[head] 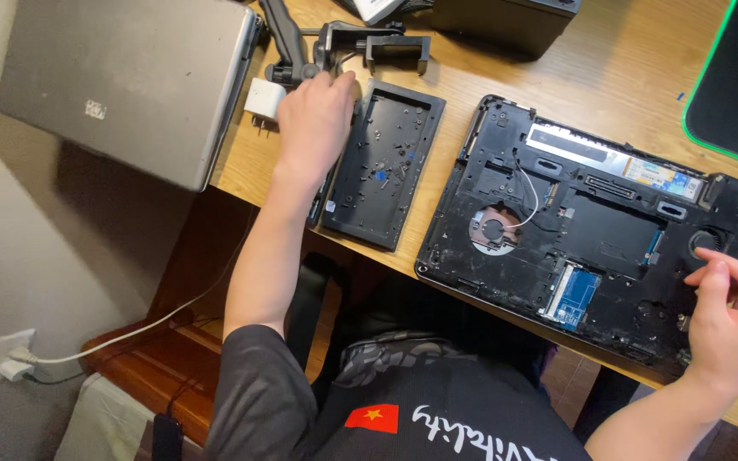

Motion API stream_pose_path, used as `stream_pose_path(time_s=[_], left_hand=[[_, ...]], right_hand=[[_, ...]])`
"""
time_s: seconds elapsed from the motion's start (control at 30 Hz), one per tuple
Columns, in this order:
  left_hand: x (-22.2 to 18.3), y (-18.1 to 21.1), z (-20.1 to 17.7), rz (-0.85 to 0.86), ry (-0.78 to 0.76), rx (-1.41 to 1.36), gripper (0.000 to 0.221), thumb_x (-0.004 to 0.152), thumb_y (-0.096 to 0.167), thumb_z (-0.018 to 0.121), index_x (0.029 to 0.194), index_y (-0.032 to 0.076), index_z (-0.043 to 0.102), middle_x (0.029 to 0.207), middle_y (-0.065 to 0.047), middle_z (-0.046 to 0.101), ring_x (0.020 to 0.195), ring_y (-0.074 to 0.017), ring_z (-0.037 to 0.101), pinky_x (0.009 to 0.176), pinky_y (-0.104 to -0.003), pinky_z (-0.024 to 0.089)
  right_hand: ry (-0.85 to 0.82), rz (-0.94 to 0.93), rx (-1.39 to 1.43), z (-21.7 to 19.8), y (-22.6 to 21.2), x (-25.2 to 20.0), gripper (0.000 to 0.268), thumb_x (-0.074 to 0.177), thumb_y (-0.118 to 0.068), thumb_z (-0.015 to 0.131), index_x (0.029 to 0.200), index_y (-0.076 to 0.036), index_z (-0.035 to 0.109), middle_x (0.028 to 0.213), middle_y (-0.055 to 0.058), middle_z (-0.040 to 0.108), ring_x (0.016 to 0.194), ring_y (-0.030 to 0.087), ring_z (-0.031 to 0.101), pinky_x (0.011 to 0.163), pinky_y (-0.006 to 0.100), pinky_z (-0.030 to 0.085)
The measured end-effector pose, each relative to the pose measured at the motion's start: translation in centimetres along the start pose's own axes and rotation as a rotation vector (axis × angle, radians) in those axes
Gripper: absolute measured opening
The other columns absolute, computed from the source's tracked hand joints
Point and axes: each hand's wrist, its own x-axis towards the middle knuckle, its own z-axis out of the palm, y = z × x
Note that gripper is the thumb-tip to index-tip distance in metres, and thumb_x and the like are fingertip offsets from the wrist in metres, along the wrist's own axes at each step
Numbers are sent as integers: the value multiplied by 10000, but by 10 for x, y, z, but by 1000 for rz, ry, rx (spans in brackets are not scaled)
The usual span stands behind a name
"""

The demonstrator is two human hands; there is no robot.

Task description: Repairing or assembling internal components of a laptop on a workbench.

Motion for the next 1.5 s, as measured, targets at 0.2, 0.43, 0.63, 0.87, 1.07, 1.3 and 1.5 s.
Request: stream_pose_path(time_s=[0.2, 0.43, 0.63, 0.87, 1.07, 1.3, 1.5], left_hand=[[-8, 38, -17, 53, -40, -75, 97, 998, 173, 707, 1077, 120, 729, 779, -90, 658, 703, -322, 681, 592, -456, 515], [-22, 130, -45, 309, -218, -412, 237, 927, 116, 753, 1153, 51, 726, 875, -88, 632, 855, -281, 642, 705, -426, 513], [-28, 177, -34, 565, -206, -535, 319, 907, 108, 767, 1198, 3, 688, 1138, -108, 659, 1110, -289, 624, 942, -428, 484], [-38, 190, -30, 617, -279, -517, 356, 877, 82, 758, 1218, 7, 688, 1220, -132, 659, 1166, -315, 618, 1017, -462, 463], [-43, 207, -37, 635, -321, -609, 403, 870, 23, 747, 1265, 2, 672, 1269, -130, 667, 1192, -320, 627, 1048, -464, 474], [-51, 238, -39, 663, -356, -690, 392, 843, 6, 747, 1228, 16, 675, 1251, -122, 672, 1176, -324, 642, 1028, -468, 487], [-54, 251, -33, 657, -374, -641, 363, 841, 20, 755, 1199, 27, 693, 1241, -117, 677, 1192, -320, 626, 1032, -469, 483]], right_hand=[[13, -9, -50, -1, 12, -3, 164, 1179, -35, 585, 1193, 38, 731, 913, 54, 681, 786, 70, 576, 713, 207, 421], [6, -47, -114, -3, 8, 0, 149, 1170, -35, 617, 1168, 9, 760, 894, 68, 712, 812, 106, 653, 762, 242, 498], [13, -243, -245, 2, -41, -13, 74, 1059, -27, 682, 1080, -25, 753, 957, 122, 718, 873, 241, 684, 809, 338, 524], [101, -48, -176, -47, -18, -49, 122, 1015, 13, 672, 1113, -18, 737, 923, 92, 706, 833, 215, 704, 766, 325, 537], [222, 17, -369, -79, 4, -63, 31, 1075, -13, 713, 1098, 1, 730, 967, 135, 705, 883, 250, 702, 775, 326, 528], [345, 192, -406, -97, 27, -66, 70, 1016, -54, 760, 1071, -12, 745, 954, 122, 692, 816, 255, 659, 769, 364, 508], [405, 128, -593, -120, 66, -58, 100, 1009, -73, 791, 1101, -44, 761, 1103, 108, 654, 1100, 302, 575, 1011, 403, 475]])
